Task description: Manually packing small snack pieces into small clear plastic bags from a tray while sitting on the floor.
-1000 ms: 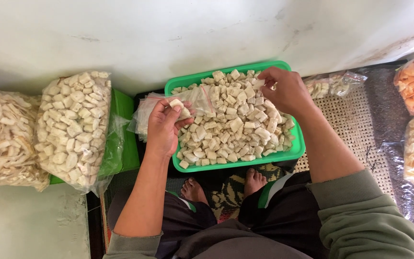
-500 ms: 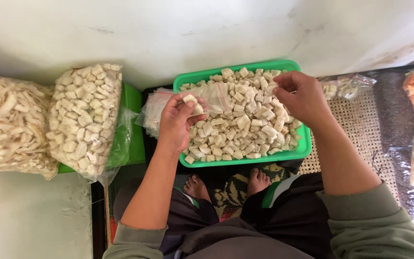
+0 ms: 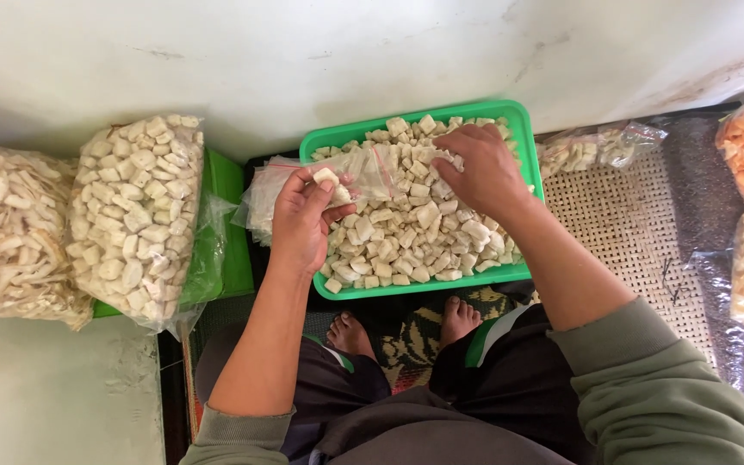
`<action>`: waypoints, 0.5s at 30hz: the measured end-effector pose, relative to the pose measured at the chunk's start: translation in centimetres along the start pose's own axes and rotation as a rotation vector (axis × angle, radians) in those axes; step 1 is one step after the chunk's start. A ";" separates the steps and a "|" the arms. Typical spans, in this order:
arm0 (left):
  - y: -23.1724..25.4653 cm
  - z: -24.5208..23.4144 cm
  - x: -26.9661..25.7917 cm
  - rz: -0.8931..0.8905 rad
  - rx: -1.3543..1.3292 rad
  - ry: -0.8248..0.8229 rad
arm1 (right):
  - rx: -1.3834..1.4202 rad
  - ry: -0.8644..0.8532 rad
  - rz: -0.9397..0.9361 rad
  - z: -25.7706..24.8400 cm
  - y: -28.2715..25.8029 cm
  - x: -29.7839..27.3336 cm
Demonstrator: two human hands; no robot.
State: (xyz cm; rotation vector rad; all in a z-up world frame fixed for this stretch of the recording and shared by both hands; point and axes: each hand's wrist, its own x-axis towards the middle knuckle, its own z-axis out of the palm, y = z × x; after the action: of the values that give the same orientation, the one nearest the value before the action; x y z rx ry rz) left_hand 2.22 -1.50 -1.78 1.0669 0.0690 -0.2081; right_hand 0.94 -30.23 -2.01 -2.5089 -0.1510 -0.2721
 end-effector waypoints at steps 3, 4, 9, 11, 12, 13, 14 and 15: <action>-0.3 -0.8 0.3 0.018 -0.001 0.018 | -0.067 -0.067 0.026 1.7 -0.5 0.5; -0.2 -1.0 0.3 0.019 -0.001 0.019 | -0.066 -0.068 0.024 2.1 -0.4 0.6; 0.0 -1.9 0.4 0.019 0.012 0.022 | 0.091 -0.067 0.045 2.1 1.2 1.1; 0.4 -1.7 0.2 0.025 0.010 0.027 | 0.140 -0.101 0.172 1.3 1.6 1.1; 0.6 -1.6 0.1 0.032 0.009 0.030 | 0.189 -0.133 0.299 0.9 1.9 1.1; 0.7 -1.7 0.1 0.031 0.008 0.030 | 0.187 -0.133 0.300 0.5 1.9 1.1; 0.7 -1.7 0.1 0.032 0.007 0.027 | 0.211 -0.159 0.360 0.0 1.9 1.2; 0.8 -1.8 0.1 0.033 0.008 0.023 | 0.234 -0.183 0.421 -0.4 2.0 1.2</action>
State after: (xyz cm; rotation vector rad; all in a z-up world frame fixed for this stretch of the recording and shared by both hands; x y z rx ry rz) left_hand 2.54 0.37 -1.99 1.0775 0.0717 -0.1665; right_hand 2.36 -32.04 -2.55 -2.2605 0.2576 0.1407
